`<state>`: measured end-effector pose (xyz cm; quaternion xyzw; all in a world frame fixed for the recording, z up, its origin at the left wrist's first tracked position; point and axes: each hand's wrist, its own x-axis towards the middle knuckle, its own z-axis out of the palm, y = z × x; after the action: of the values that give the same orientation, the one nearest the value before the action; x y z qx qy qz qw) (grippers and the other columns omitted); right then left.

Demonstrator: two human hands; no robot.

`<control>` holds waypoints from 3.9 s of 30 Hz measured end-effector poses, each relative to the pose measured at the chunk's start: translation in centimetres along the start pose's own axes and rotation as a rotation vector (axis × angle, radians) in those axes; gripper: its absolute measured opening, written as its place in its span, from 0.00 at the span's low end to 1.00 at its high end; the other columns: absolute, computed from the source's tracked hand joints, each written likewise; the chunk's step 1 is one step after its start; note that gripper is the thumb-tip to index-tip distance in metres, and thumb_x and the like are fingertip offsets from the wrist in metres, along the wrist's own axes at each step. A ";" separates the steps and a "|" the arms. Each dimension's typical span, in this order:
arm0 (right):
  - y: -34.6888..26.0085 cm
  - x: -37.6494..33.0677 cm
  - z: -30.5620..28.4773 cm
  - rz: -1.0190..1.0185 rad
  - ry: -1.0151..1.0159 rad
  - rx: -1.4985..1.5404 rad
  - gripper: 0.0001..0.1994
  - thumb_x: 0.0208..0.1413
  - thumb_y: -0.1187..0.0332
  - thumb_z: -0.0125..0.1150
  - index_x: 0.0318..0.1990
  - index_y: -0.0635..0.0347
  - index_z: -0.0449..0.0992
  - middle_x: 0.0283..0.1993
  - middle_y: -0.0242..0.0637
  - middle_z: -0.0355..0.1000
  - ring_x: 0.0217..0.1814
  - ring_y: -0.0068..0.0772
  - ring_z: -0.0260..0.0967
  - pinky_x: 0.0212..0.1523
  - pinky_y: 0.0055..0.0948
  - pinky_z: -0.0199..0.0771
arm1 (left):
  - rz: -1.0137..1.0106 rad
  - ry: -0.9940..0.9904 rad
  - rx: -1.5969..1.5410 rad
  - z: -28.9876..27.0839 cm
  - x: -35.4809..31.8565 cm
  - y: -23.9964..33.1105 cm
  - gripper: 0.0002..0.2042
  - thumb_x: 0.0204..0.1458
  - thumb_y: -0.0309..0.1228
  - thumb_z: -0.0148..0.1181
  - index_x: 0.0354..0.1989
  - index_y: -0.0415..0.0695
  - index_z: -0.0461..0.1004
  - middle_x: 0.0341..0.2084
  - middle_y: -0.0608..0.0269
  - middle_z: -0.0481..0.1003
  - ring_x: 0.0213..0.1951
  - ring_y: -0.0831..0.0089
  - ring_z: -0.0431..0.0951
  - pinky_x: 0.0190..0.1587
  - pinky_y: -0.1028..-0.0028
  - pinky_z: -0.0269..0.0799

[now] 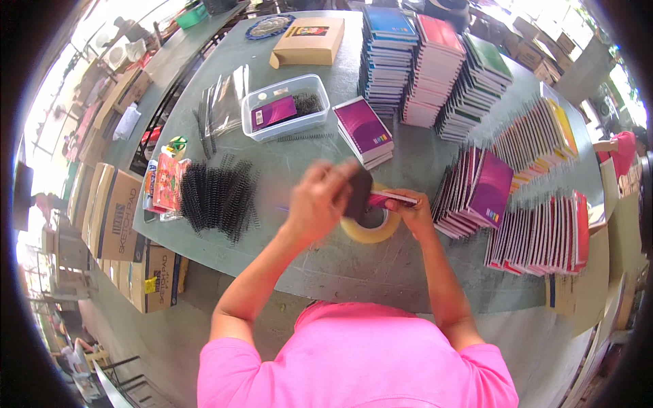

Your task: The person threads a spiral binding into a notebook cover and pages by hand, using a roll of tape to support the book, and then adds the finished notebook to a stack.

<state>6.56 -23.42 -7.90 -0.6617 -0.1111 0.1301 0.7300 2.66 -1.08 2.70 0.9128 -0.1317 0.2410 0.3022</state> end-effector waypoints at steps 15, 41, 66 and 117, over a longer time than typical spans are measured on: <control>-6.0 -0.9 3.6 -0.405 0.099 -1.176 0.14 0.43 0.75 0.59 0.41 0.57 0.74 0.36 0.40 0.73 0.43 0.43 0.69 0.46 0.41 0.66 | 0.299 -0.297 -0.239 4.9 -7.6 0.2 0.16 0.42 0.28 0.61 0.42 0.47 0.71 0.37 0.55 0.67 0.39 0.57 0.70 0.39 0.62 0.68; -3.9 0.0 6.4 -0.499 0.195 -1.268 0.12 0.46 0.70 0.58 0.40 0.54 0.74 0.31 0.34 0.73 0.35 0.37 0.69 0.40 0.36 0.62 | 0.055 -0.200 -0.021 1.1 -1.1 -3.5 0.10 0.44 0.29 0.62 0.35 0.47 0.69 0.26 0.59 0.70 0.30 0.58 0.74 0.30 0.63 0.68; -4.5 0.3 6.0 -0.466 0.084 -1.220 0.12 0.51 0.68 0.55 0.44 0.53 0.74 0.38 0.31 0.74 0.40 0.34 0.69 0.41 0.34 0.61 | -0.331 -0.526 -0.581 2.1 0.5 -8.2 0.09 0.52 0.33 0.58 0.30 0.39 0.74 0.19 0.62 0.72 0.21 0.74 0.69 0.27 0.75 0.66; -4.8 0.2 7.7 -0.435 0.211 -0.811 0.11 0.45 0.73 0.63 0.38 0.56 0.73 0.35 0.36 0.74 0.36 0.38 0.71 0.38 0.36 0.68 | -0.037 -0.750 -0.155 1.0 -8.4 0.0 0.21 0.45 0.31 0.60 0.49 0.46 0.64 0.35 0.53 0.69 0.35 0.52 0.72 0.36 0.59 0.68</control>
<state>4.38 -16.63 -2.33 -0.8644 -0.2143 -0.1478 0.4302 -4.10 -0.86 -2.37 0.9142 -0.2347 -0.1260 0.3054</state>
